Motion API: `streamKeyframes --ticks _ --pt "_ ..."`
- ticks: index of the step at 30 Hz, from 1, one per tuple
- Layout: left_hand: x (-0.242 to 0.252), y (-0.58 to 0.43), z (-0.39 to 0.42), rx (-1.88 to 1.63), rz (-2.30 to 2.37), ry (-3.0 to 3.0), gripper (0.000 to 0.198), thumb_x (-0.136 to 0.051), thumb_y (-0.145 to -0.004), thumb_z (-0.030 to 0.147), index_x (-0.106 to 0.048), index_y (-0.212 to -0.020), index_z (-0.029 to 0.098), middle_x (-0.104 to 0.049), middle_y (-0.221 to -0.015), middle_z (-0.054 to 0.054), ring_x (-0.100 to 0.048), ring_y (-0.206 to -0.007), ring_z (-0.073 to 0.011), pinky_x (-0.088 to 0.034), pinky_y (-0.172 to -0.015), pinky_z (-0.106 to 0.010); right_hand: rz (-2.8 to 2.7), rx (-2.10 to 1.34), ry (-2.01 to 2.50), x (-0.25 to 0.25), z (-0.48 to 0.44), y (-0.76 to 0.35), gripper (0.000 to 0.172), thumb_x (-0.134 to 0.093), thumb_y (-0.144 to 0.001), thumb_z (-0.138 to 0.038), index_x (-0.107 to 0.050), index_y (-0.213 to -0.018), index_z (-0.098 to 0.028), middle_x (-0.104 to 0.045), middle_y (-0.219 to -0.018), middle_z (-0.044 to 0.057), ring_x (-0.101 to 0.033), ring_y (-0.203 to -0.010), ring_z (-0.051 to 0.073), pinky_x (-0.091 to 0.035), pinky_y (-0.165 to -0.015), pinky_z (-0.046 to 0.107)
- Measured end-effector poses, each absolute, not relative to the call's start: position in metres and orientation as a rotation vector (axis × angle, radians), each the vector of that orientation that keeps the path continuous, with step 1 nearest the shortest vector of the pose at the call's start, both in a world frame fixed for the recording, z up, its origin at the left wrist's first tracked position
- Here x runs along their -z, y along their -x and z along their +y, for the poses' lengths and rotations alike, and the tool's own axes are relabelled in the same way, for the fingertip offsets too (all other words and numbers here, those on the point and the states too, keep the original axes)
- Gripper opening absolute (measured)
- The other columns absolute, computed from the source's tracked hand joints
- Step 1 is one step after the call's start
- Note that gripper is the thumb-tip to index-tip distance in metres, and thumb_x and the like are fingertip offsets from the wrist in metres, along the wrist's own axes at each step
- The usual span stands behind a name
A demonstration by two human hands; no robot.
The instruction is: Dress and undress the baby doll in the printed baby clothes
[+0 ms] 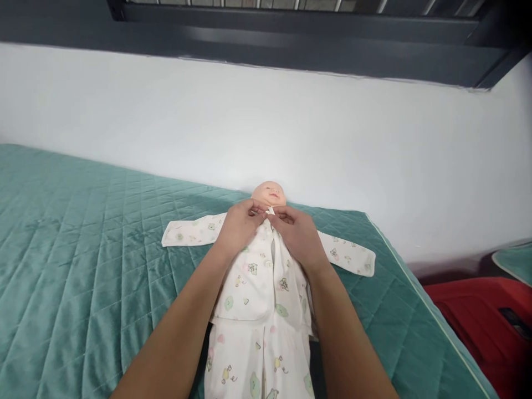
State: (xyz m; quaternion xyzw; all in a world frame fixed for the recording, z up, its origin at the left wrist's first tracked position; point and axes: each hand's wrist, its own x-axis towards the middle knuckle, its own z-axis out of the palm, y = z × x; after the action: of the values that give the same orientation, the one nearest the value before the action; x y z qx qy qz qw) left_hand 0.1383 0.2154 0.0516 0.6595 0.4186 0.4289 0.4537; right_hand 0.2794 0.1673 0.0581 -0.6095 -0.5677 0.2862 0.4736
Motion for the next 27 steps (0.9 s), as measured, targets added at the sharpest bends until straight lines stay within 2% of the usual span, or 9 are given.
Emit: streamKeyframes --ticks 8,13,18,23,27 --pt "-0.0492 -0.1366 0.2152 -1.026 0.914 -1.465 0.020 -0.060 -0.079 0.018 -0.067 -0.098 0.019 -0.071 -0.093 -0.004 -0.066 -0.083 -0.0155 -0.050 -0.073 -0.027 -1.401 -0.793 1.535 -0.0575 0.1671 -0.2806 0.031 -0.068 -0.075 -0.039 -0.064 -0.101 -0.022 -0.066 -0.080 -0.001 -0.059 -0.070 0.014 -0.043 -0.064 0.028" --pt "-0.0512 -0.1358 0.2122 -1.005 0.856 -1.415 0.018 -0.060 -0.084 0.027 -0.067 -0.098 0.019 -0.073 -0.100 -0.006 -0.067 -0.091 -0.0182 -0.051 -0.077 -0.029 -1.422 -0.792 1.607 -0.0614 0.1638 -0.2772 0.031 -0.068 -0.074 -0.038 -0.060 -0.102 -0.024 -0.066 -0.080 -0.002 -0.061 -0.073 0.016 -0.043 -0.065 0.029" --pt "-0.0536 -0.1345 0.2106 -0.971 0.841 -1.340 0.028 -0.069 -0.077 0.027 -0.066 -0.104 0.019 -0.072 -0.095 -0.005 -0.067 -0.080 -0.0168 -0.050 -0.071 -0.028 -1.463 -0.778 1.615 -0.0625 0.1630 -0.2758 0.027 -0.066 -0.075 -0.035 -0.059 -0.099 -0.025 -0.066 -0.079 -0.003 -0.062 -0.076 0.016 -0.044 -0.066 0.029" --pt "-0.0550 -0.1341 0.2105 -0.968 0.878 -1.371 0.021 -0.063 -0.078 0.022 -0.068 -0.099 0.018 -0.068 -0.088 -0.004 -0.062 -0.075 -0.0138 -0.047 -0.068 -0.026 -1.456 -0.760 1.603 -0.0618 0.1628 -0.2760 0.041 -0.068 -0.075 -0.035 -0.057 -0.115 -0.028 -0.068 -0.080 -0.004 -0.063 -0.078 0.017 -0.044 -0.070 0.030" --pt "-0.0536 -0.1348 0.2124 -0.988 1.074 -1.635 0.018 -0.058 -0.078 0.019 -0.069 -0.093 0.020 -0.068 -0.088 -0.003 -0.061 -0.076 -0.0151 -0.047 -0.070 -0.028 -1.485 -0.778 1.618 -0.0660 0.1583 -0.2794 0.039 -0.066 -0.078 -0.039 -0.057 -0.114 -0.028 -0.068 -0.084 -0.002 -0.061 -0.073 0.016 -0.042 -0.065 0.029"
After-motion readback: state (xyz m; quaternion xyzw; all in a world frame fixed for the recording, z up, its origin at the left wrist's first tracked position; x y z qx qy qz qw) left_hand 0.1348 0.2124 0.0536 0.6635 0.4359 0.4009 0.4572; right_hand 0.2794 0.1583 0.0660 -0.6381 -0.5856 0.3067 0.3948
